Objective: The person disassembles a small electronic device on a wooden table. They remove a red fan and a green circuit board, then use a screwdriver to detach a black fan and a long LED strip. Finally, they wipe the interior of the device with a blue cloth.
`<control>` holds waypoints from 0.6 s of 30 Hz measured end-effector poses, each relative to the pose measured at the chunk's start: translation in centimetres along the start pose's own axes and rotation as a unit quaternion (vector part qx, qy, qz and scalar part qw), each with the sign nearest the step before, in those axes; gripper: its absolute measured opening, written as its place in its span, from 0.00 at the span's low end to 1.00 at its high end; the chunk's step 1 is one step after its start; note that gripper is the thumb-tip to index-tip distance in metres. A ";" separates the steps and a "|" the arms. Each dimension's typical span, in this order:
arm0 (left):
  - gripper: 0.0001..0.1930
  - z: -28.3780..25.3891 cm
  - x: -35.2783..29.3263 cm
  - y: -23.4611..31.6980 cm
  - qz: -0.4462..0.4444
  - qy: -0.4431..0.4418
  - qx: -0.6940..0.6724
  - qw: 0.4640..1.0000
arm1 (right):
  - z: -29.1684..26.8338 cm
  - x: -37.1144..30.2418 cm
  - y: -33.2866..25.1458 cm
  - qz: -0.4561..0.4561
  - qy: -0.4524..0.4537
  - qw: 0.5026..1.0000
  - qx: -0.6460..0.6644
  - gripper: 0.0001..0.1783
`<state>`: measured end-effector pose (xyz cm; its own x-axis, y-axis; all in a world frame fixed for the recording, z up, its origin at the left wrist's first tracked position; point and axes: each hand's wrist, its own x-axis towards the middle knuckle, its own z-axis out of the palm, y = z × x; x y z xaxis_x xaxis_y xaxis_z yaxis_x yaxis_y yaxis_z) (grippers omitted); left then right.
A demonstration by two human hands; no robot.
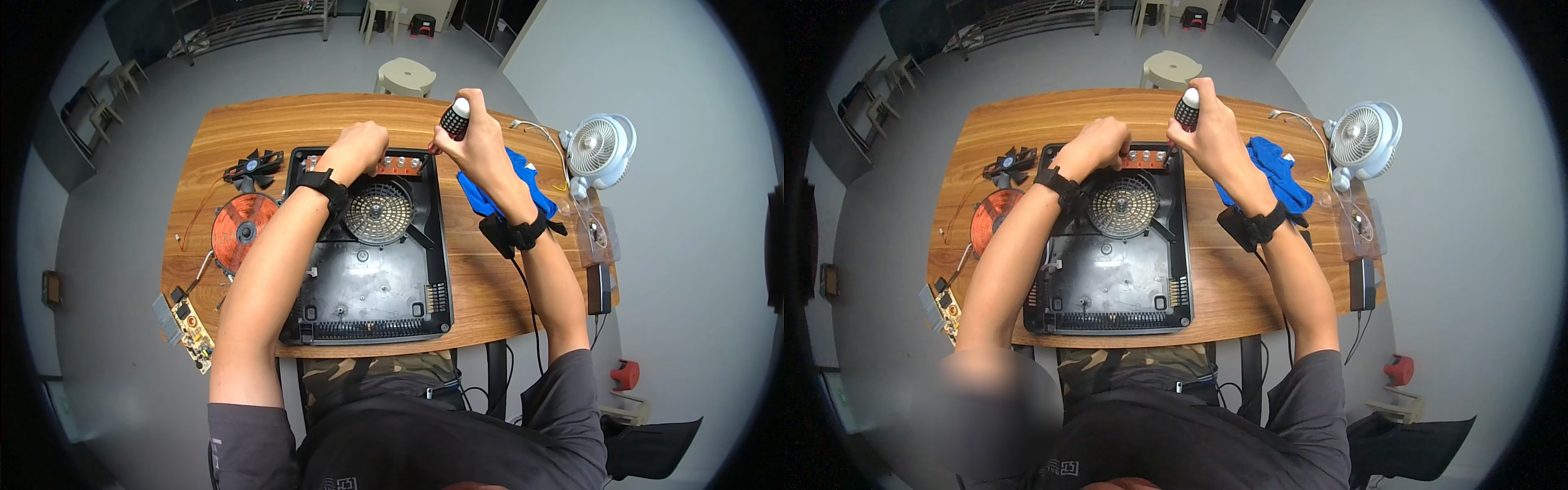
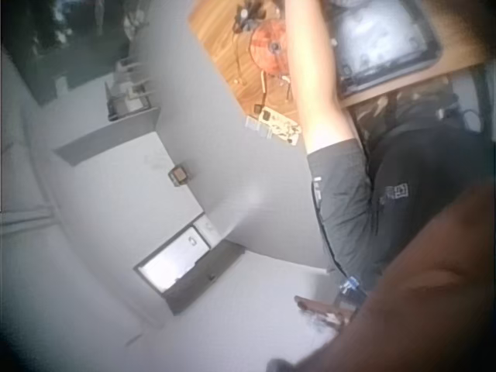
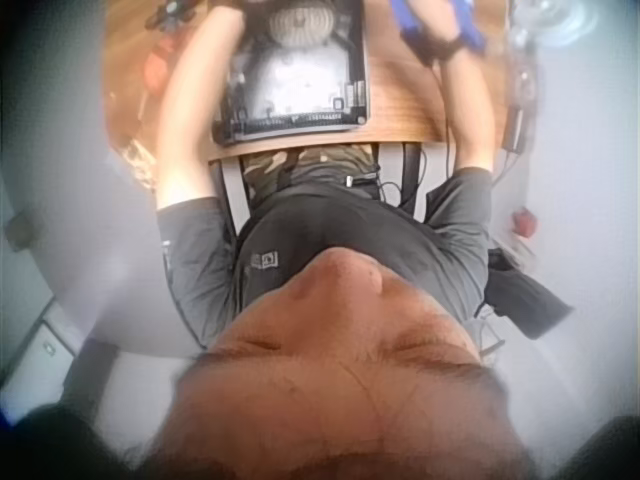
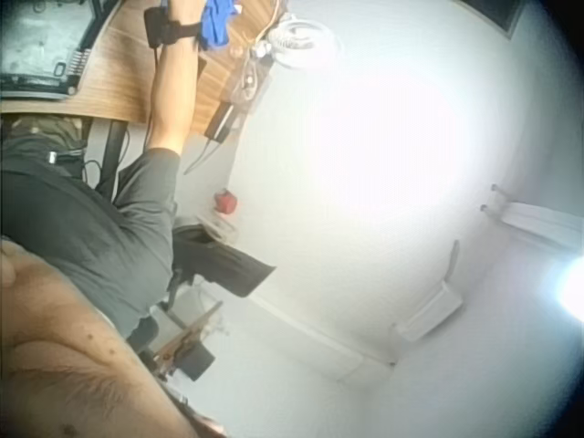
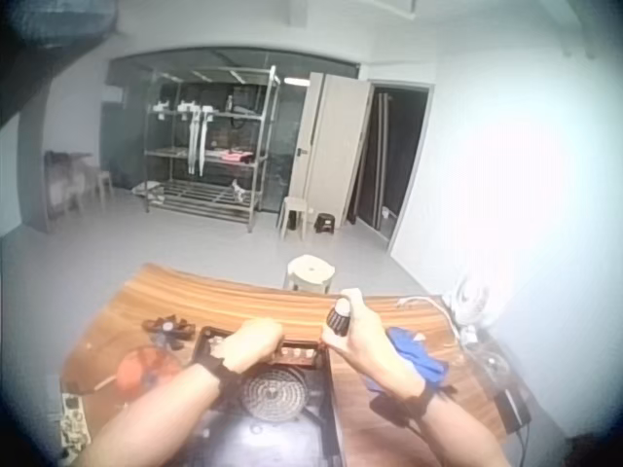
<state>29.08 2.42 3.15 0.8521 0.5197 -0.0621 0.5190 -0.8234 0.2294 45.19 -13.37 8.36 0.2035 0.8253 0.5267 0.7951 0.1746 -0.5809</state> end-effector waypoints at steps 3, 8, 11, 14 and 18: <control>0.18 -0.2 -0.2 0.2 -0.002 -0.004 0.002 1.000 | -0.1 0.1 0.1 -0.001 0.000 1.000 -0.001 0.27; 0.18 -0.3 -0.2 0.2 0.002 -0.004 -0.001 1.000 | -0.1 0.1 -0.1 -0.007 0.007 1.000 -0.011 0.26; 0.18 -0.4 -0.2 0.3 0.000 -0.009 -0.002 1.000 | -0.1 0.2 0.1 -0.021 0.006 0.999 -0.043 0.22; 0.18 -0.4 -0.2 0.3 -0.002 -0.010 -0.002 1.000 | 0.0 0.2 0.1 -0.016 0.014 0.999 -0.044 0.22; 0.18 -0.5 -0.4 0.2 -0.011 -0.010 0.006 1.000 | 0.0 0.2 -0.7 0.013 0.026 1.000 -0.004 0.22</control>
<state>28.87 2.13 3.69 0.8415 0.5333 -0.0867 0.5385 -0.8145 0.2160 44.72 -13.38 8.84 0.2546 0.8002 0.5431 0.7929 0.1487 -0.5909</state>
